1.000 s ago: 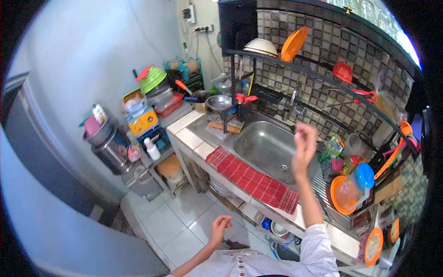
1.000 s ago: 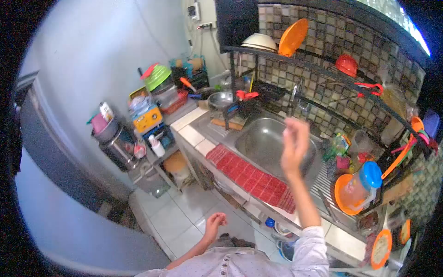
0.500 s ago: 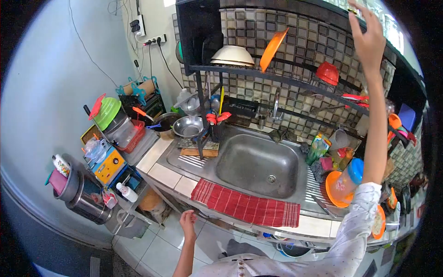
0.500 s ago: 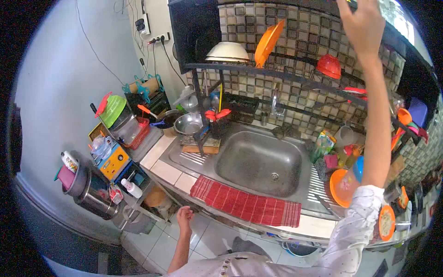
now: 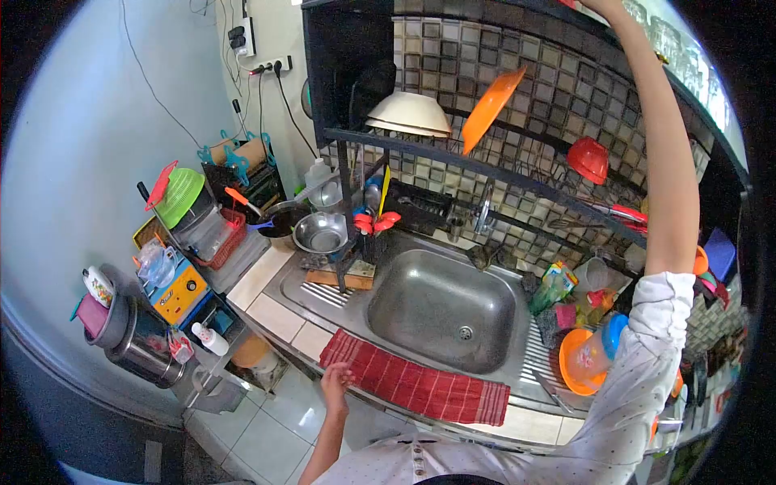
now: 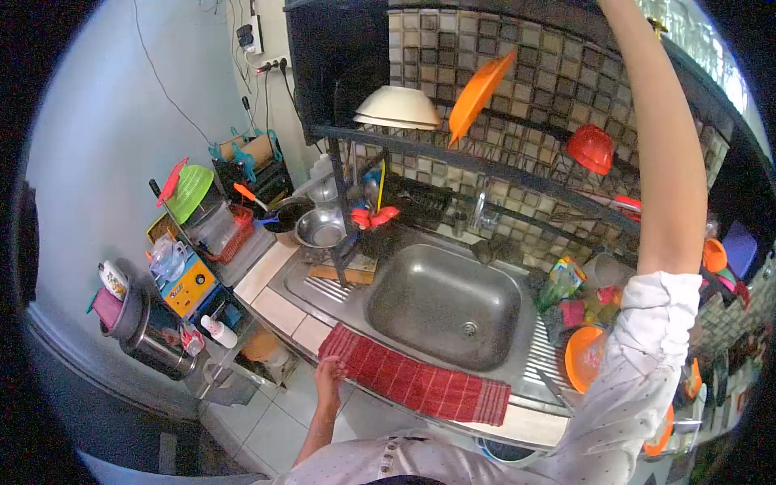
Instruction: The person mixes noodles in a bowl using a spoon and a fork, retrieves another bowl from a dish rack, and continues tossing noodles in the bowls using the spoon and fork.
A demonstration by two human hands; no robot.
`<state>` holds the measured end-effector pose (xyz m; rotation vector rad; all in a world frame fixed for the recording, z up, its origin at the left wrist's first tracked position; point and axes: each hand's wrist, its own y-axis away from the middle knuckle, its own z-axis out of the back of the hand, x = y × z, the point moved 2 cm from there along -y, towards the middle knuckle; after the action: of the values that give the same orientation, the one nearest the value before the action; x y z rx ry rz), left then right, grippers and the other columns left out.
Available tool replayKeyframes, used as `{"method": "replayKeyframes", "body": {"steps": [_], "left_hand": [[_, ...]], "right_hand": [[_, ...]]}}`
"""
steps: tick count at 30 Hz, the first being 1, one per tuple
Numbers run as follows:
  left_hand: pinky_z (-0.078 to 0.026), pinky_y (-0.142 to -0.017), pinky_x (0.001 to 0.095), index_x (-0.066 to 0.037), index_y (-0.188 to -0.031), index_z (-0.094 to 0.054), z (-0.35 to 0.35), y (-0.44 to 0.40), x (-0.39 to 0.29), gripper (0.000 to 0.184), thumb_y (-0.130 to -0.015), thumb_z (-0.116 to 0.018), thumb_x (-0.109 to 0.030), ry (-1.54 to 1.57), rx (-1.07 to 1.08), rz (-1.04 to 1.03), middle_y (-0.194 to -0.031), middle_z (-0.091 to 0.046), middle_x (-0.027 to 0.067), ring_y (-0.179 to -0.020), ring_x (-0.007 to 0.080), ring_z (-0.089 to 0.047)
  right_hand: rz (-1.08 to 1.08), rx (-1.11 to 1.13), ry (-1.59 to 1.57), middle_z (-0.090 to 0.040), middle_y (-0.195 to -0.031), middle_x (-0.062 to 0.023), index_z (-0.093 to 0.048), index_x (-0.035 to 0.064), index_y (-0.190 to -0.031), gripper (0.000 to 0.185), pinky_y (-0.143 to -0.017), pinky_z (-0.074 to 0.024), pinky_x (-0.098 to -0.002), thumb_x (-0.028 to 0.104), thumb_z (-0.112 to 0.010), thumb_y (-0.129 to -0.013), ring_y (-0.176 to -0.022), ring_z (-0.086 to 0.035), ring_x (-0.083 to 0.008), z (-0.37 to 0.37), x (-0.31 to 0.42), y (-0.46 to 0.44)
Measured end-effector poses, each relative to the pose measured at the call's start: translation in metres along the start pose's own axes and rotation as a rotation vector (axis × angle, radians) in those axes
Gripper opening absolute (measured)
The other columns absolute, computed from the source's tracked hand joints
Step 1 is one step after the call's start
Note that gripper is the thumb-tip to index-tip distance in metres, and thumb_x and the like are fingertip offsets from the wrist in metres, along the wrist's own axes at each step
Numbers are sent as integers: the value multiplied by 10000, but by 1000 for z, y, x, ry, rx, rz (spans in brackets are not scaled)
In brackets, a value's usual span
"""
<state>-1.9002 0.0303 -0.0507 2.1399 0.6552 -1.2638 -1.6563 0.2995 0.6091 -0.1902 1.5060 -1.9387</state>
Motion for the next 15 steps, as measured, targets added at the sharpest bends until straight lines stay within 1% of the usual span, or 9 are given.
{"method": "replayKeyframes", "body": {"steps": [1,2,4,5,7,8,11,13,15], "left_hand": [[-443,-627,247,-61,-938,-541,-7,2,-1,201,-840,-433,-199,82,86,43,-762,-572,43,-671,135,-563],[-443,-627,247,-61,-938,-541,-14,5,-2,201,-840,-433,-199,77,83,49,-762,-572,43,-671,135,-563],[-454,-698,292,-44,-1012,-503,-42,21,-12,251,-841,-430,-213,177,294,267,-842,-570,73,-752,182,-571],[-454,-698,292,-44,-1012,-503,-51,25,-16,251,-841,-430,-213,175,290,270,-842,-570,73,-752,182,-571],[-449,-745,314,-33,-1042,-484,-72,32,-20,292,-845,-433,-241,208,508,389,-897,-562,90,-815,205,-565],[-448,-758,322,-30,-1038,-488,-80,34,-23,281,-851,-433,-232,221,555,394,-889,-566,87,-814,204,-568],[-446,-758,323,-30,-1034,-489,-93,37,-25,261,-858,-417,-209,162,573,406,-884,-566,83,-810,204,-567],[-443,-757,316,-35,-1025,-492,-93,36,-27,242,-863,-404,-192,174,591,389,-878,-568,76,-802,196,-567],[-441,-748,305,-41,-1016,-493,-90,35,-28,238,-862,-398,-198,107,549,395,-868,-567,68,-799,184,-565]], "right_hand": [[-7,7,-2,-580,-967,-194,-574,-26,-962,271,-829,-404,-377,131,-416,-808,-930,-535,-312,-4,-6,-2],[-12,3,17,-584,-948,-194,-581,-27,-945,265,-815,-409,-379,130,-417,-808,-913,-540,-315,-7,-11,-5],[31,-21,58,-595,-905,-185,-589,-32,-909,238,-771,-424,-370,115,-435,-804,-861,-556,-309,-9,-13,-10],[29,-18,55,-595,-905,-185,-589,-32,-909,238,-771,-424,-370,115,-435,-804,-861,-556,-309,-7,-14,-9],[35,70,-12,-602,-881,-176,-590,-34,-906,213,-738,-437,-356,96,-467,-790,-816,-568,-280,11,6,-1],[-52,138,-61,-607,-842,-170,-592,-37,-899,199,-715,-445,-337,88,-497,-777,-771,-573,-256,7,-9,-14],[4,226,19,-614,-831,-164,-600,-33,-899,202,-714,-448,-331,98,-516,-771,-770,-576,-248,15,-4,-17],[9,204,18,-620,-815,-159,-608,-30,-889,203,-705,-454,-327,108,-546,-753,-751,-582,-245,16,-10,-17],[20,178,17,-626,-798,-154,-616,-26,-879,207,-695,-460,-323,117,-576,-735,-732,-588,-242,19,-6,-17]]}}
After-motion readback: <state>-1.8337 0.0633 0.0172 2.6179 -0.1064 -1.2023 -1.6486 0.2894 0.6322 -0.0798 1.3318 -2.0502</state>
